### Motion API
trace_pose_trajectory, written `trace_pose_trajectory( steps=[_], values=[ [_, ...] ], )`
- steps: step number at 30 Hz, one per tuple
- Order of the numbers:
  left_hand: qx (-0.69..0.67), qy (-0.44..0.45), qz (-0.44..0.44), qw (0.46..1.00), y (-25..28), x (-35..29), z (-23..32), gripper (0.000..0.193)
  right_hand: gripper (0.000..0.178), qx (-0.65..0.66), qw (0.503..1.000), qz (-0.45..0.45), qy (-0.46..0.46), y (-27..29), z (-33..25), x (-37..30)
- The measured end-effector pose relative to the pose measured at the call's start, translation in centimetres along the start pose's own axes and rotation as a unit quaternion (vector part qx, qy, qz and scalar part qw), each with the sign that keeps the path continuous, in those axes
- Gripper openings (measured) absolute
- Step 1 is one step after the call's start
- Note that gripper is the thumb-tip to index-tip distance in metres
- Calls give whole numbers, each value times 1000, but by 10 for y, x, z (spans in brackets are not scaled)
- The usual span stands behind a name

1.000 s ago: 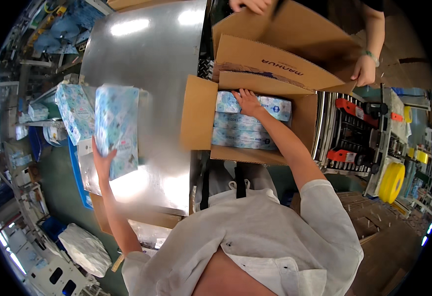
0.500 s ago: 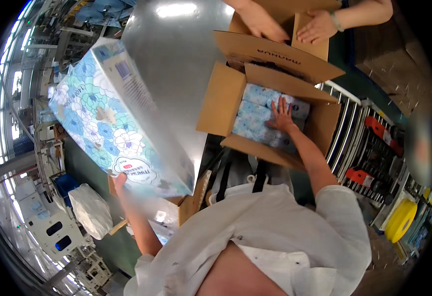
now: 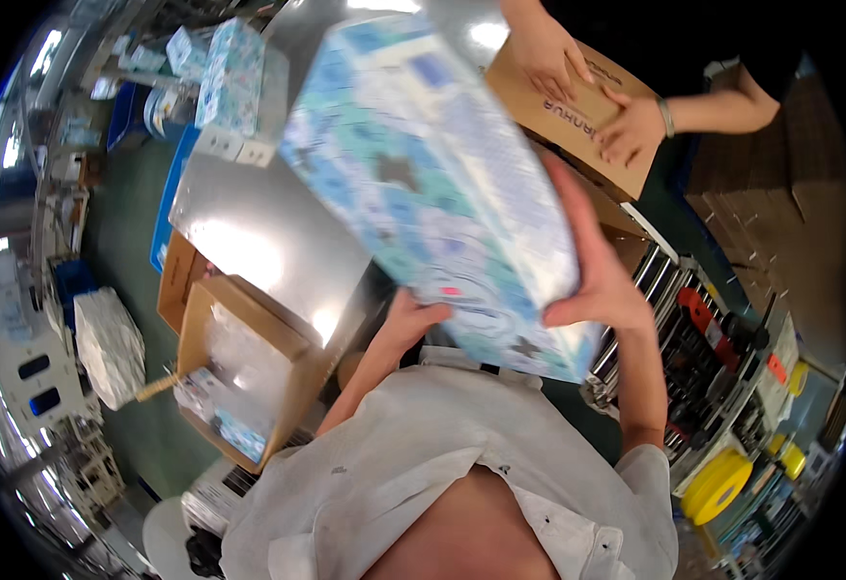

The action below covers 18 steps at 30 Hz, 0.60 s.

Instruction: The person packs packages of tissues into cardboard boxes on a metal table. They repeatedly place tissue packs into boxes, close the flaps, and move the filled boxes aside while another person assists nearby.

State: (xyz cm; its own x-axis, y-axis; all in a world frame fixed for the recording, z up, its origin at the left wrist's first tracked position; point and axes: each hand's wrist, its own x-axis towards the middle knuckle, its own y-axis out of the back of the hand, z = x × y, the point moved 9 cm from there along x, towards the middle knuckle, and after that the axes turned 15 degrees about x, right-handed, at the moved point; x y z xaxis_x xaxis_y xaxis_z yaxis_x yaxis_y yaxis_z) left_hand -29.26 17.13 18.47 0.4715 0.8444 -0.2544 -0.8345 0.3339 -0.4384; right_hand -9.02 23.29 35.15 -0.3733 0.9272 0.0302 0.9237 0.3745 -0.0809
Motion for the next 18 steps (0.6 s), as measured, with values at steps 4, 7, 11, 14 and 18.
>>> trace_pose_trajectory(
  steps=[4,7,11,14,18],
  values=[
    [368,-51,-73,926,-36,35,9,53,127,-114,989,55,-82,1,-8,-20],
    [235,79,-91,964,-44,43,-50,59,122,-341,932,74,-101,-12,3,-25],
    [741,-141,28,656,-56,34,-25,67,103,-306,937,130,-103,27,44,-45],
    [799,-125,-157,567,-51,25,-50,55,97,-475,868,74,-122,17,43,-49],
    [778,-198,-85,591,-51,27,-54,3,102,-506,850,-48,-137,-6,65,-43]
  ],
)
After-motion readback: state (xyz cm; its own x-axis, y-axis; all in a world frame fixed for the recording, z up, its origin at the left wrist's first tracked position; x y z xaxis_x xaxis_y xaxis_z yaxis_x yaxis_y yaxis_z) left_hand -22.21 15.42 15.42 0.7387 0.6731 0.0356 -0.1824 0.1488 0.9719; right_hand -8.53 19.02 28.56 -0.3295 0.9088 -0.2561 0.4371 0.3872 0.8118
